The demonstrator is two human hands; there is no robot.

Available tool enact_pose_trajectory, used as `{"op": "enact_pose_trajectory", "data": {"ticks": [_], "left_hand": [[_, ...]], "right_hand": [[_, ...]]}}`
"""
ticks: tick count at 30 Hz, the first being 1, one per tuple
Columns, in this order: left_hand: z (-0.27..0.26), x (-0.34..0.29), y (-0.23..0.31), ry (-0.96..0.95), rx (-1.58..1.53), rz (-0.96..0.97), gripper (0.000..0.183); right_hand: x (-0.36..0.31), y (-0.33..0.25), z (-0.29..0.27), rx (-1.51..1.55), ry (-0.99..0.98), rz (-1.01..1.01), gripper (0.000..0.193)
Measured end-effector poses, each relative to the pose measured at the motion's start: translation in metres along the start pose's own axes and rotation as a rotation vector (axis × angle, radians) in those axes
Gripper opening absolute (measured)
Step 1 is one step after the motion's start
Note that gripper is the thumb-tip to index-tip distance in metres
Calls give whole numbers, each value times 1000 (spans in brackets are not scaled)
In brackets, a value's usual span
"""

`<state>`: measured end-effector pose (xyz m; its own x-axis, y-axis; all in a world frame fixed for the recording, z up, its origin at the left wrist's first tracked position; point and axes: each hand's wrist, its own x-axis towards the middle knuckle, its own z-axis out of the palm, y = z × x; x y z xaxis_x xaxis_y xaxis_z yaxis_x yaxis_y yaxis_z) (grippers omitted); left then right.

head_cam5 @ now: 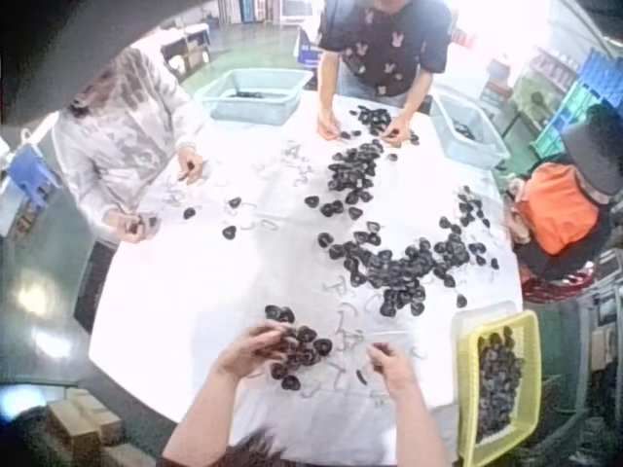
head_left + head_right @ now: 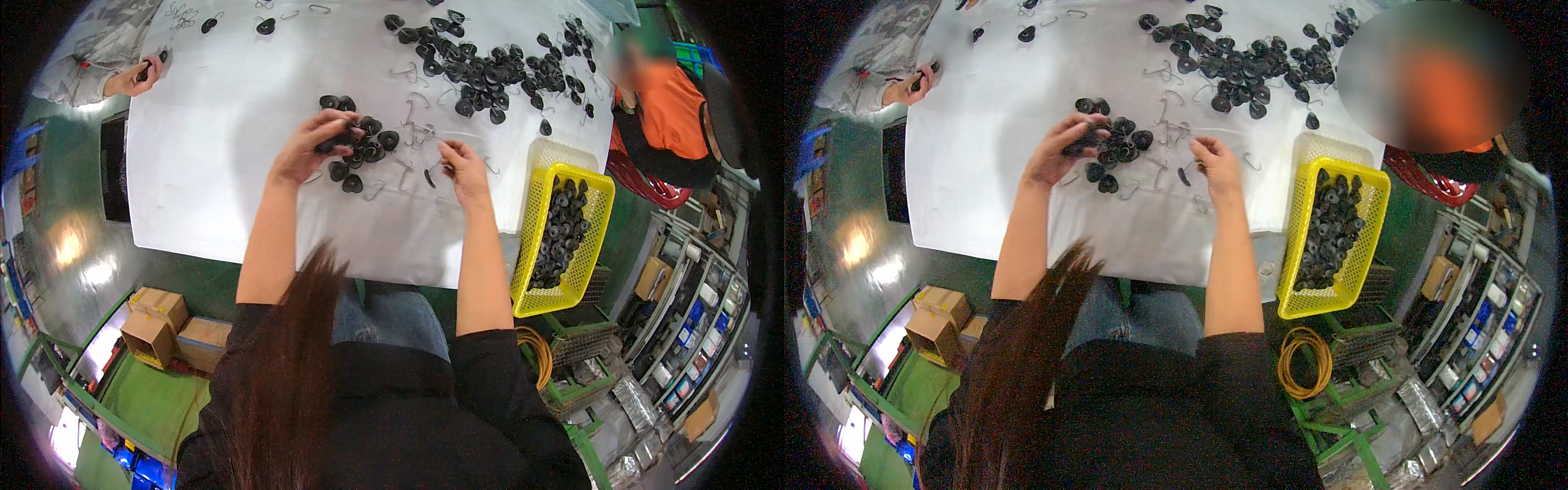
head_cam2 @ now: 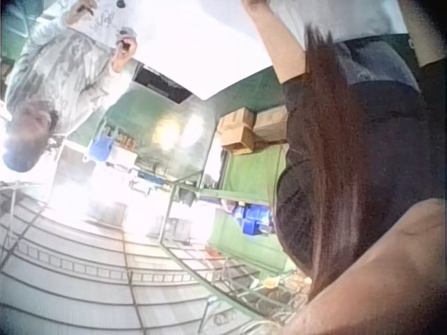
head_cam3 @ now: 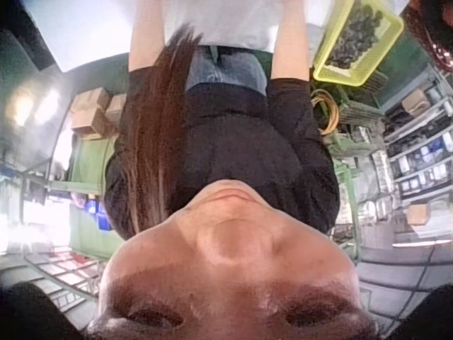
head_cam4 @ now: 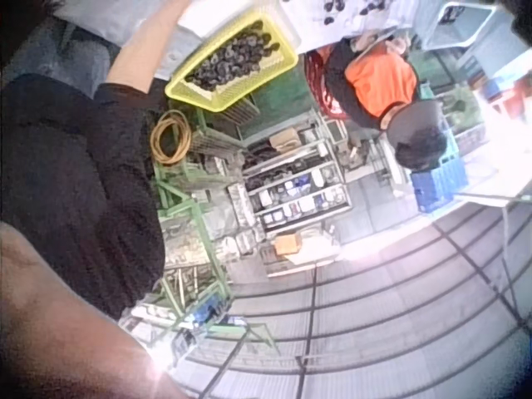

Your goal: The person repeatedly picks small black components and metal hooks from a table, attaches the hooks to the components, and places the assembled units into a yellow basket. The process continues throughout the clip with multiple units being assembled and collected.

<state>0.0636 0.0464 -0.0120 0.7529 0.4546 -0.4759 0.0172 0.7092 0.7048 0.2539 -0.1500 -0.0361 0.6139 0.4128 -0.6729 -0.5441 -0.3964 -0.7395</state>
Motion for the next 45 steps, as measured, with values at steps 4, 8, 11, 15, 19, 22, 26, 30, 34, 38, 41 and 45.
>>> {"op": "enact_pose_trajectory", "data": {"ticks": [4, 8, 11, 15, 19, 22, 26, 30, 34, 38, 41, 45], "left_hand": [[-44, -1, 15, 258, 78, 21, 22], [-52, 32, 11, 482, 841, 234, 27], [-47, 46, 3, 426, 1224, 317, 28], [-50, 45, 13, 289, 1294, 232, 23], [-73, 20, 44, -9, 348, -69, 20], [-81, -2, 53, -47, -29, -7, 15], [-78, 6, 46, 172, 258, -102, 19], [-56, 24, 16, 374, 1158, 82, 28], [-38, 32, -4, 264, 1547, 130, 31], [-48, 26, 7, 217, 844, -146, 25], [-61, 9, 20, 187, 416, -263, 22], [-65, -7, 31, 306, 691, -357, 20]], "right_hand": [[7, -7, 80, -770, -27, -573, 27], [15, -2, 150, -1065, 156, -757, 28], [23, -7, 158, -938, 57, -639, 25], [30, -30, 133, -546, 19, -383, 26], [26, -36, 142, -1043, 274, -526, 43], [21, -24, 169, -1280, 176, -624, 44], [26, -29, 168, -1004, -83, -363, 37], [11, -46, 116, -35, -422, -60, 30], [-8, -43, 70, 340, -539, -18, 30], [8, -33, 84, -702, -74, -201, 37], [10, -21, 116, -1202, 92, -551, 34], [15, -30, 128, -1326, -83, -330, 33]]}}
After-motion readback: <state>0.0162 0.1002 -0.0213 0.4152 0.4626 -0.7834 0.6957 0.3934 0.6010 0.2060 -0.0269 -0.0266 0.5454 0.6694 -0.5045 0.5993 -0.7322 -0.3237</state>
